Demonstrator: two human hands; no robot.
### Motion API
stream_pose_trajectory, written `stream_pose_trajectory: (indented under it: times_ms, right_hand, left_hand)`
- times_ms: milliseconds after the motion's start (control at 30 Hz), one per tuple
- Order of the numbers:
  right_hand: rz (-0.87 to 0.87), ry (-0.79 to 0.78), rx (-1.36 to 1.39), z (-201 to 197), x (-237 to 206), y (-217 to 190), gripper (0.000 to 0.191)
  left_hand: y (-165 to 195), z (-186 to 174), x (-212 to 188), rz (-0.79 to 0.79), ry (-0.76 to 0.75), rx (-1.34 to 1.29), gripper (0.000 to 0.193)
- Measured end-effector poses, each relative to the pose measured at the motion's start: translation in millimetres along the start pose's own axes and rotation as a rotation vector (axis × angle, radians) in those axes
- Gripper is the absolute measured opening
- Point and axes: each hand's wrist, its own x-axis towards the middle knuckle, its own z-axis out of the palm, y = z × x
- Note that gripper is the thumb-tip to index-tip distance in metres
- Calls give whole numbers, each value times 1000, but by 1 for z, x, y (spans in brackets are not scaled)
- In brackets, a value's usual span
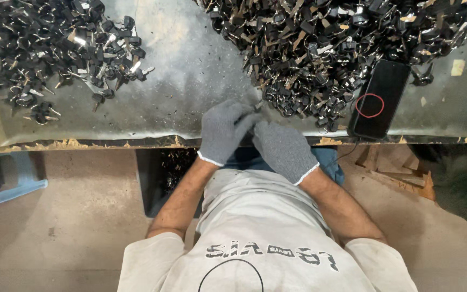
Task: The person sits at a workbench covered with piles of small black metal parts and sorts through them. They pick up individual parts by hand, turn and check each one, and drop the handled parts into a bin below the table edge.
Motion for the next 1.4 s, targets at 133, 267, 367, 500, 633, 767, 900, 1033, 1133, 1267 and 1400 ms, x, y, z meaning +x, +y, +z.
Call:
stream_pose_trajectory:
  times_ms: [133,267,367,500,633,767,900,1033,1133,1267,1400]
  right_hand:
    - [113,39,32,-7,-2,-11,36]
    - [-23,-74,70,-15,1,-13,36]
    - [6,-32,-57,-15,6,-10,22]
    - [294,4,11,-15,9,-12,30]
    - [144,8,88,-19,14,-14,34]
    - [64,92,58,-14,28,-10,31]
    - [154,129,-190,3,31,-18,14]
    - [186,39,-276,6,31,-25,9]
    - [121,71,-137,-11,35,-15,16]
    - [57,25,104,-33,36,-1,39]
    - [119,-5,-176,-25,35,-18,23]
  left_hand:
    - [-19,-3,2,13,-15,-3,18]
    - [-17,-6,-7,-118,-94,-203,22]
    - [-8,-6,-11,-29,-117,-190,22]
    - [-7,-8,-9,-131,-155,266,40]
    - [-11,-10,-14,-167,-36,119,48]
    - [-18,-1,-18,0,-47,294,20]
    - [-26,11,-20,92,-98,369,22]
    - [-25,15,-21,131,-177,482,31]
    - [-24,10,-17,31,-105,348,27]
    - [-27,3,-14,-44,-84,157,34]
    - [-27,8,-23,49,-77,266,21]
